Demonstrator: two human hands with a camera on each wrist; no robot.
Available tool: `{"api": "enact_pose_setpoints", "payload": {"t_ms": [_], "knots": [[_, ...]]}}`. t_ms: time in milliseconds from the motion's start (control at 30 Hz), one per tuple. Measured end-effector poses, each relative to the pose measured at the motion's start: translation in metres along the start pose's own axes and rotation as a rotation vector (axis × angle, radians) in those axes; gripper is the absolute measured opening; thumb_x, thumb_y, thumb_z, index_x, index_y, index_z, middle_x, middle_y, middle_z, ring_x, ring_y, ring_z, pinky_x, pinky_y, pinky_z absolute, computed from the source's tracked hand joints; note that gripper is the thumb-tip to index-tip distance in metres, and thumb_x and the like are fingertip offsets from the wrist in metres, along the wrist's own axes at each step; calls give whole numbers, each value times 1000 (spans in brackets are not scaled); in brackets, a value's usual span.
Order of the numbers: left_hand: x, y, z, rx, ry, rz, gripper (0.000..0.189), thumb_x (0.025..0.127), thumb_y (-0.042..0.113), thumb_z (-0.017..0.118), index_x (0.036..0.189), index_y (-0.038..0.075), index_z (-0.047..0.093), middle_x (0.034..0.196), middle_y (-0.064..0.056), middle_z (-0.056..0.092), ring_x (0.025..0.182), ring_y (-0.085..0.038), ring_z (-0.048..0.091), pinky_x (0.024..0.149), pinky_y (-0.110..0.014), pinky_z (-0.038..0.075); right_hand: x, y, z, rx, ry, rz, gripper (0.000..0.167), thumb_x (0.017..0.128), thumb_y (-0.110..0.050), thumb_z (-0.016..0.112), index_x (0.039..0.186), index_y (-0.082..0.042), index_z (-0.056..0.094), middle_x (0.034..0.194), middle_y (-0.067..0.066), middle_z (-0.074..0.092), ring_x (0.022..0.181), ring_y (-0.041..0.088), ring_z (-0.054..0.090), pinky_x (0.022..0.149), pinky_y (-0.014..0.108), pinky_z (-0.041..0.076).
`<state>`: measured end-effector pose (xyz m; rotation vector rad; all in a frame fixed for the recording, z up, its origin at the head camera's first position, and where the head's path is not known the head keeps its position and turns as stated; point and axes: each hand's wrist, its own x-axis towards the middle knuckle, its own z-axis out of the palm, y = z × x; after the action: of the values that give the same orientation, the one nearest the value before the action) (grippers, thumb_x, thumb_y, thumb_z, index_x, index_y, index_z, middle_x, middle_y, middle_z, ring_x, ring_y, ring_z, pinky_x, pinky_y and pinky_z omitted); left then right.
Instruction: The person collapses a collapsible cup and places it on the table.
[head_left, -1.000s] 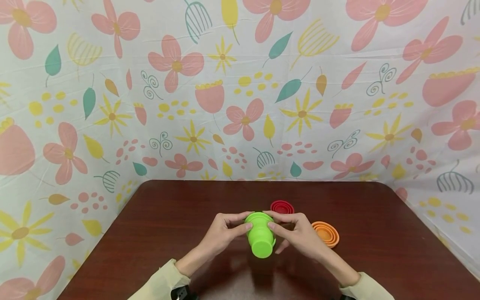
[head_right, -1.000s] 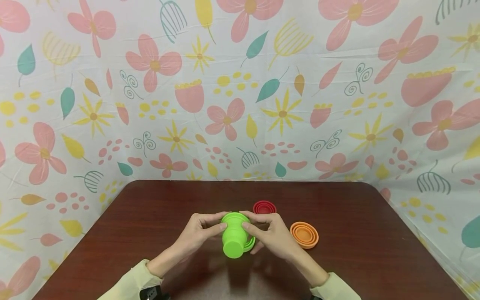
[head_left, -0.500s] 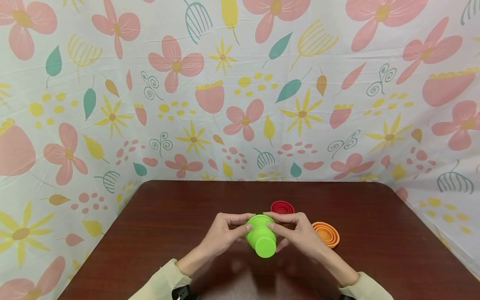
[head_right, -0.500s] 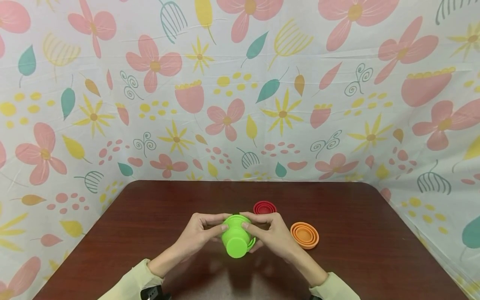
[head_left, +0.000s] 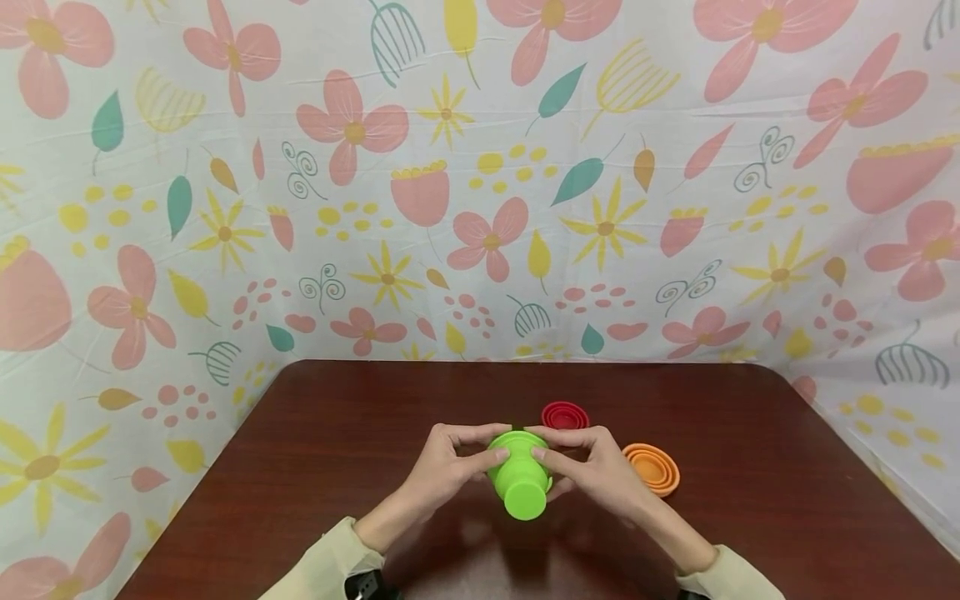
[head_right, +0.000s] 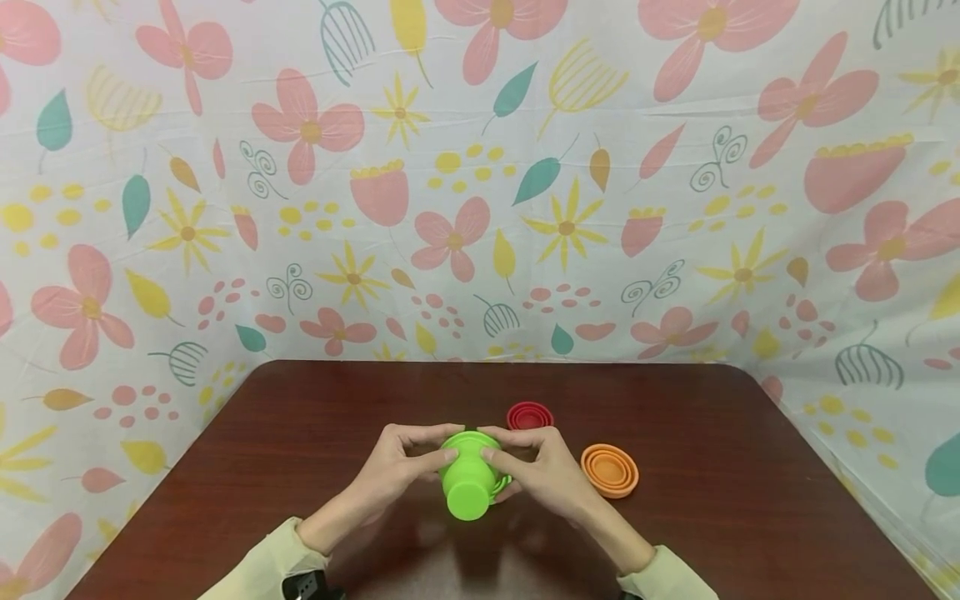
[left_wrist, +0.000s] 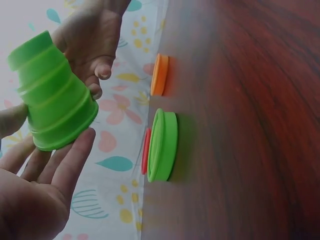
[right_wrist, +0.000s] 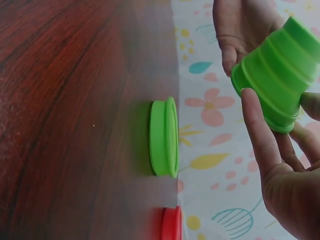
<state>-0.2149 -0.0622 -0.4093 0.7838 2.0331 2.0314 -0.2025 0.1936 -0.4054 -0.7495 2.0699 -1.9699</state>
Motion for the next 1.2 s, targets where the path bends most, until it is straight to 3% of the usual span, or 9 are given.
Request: {"api": "enact_pose_setpoints", "payload": {"t_ms": [233,367,600,800,967,1200], "knots": [[3,-1,-2,15,20,16,38,93,7,79,128,-7,72,118,-14,76,97,-18,71,71,-35,65,0,1,1,-8,-1,0,43,103,-8,68,142,10,60,121,26,72,89,31,77,72,58,63],[3,-1,-3,22,15,34,34,91,4,80,124,-4,76,119,-15,76,105,-21,71,74,-30,64,1,1,1,1,-4,-6,43,103,-7,68,141,11,60,126,27,69,89,32,77,72,57,63],[3,-2,-4,-5,-12,43,31,93,1,77,123,-4,76,119,-18,75,100,-21,73,71,-34,65,0,0,1,-2,0,-15,39,103,-7,69,139,6,64,132,27,67,86,34,77,71,55,64],[3,-4,-4,58,-32,136,28,98,1,73,125,-5,74,118,-20,75,91,-20,77,69,-32,65,-2,0,-1,23,-9,-24,41,106,-8,64,143,10,59,134,27,66,87,36,76,74,57,63],[3,-4,-4,126,-12,212,30,100,2,71,128,-7,72,119,-20,74,90,-17,77,68,-32,65,-4,0,-4,88,-52,-32,45,108,-7,57,147,15,50,129,24,68,88,41,74,77,58,62],[4,-5,-1,93,-17,197,28,103,0,65,130,-6,71,120,-21,73,89,-21,77,68,-44,66,-4,1,-4,53,-41,-37,45,107,-7,60,148,11,52,133,24,66,88,48,72,79,56,63]]}}
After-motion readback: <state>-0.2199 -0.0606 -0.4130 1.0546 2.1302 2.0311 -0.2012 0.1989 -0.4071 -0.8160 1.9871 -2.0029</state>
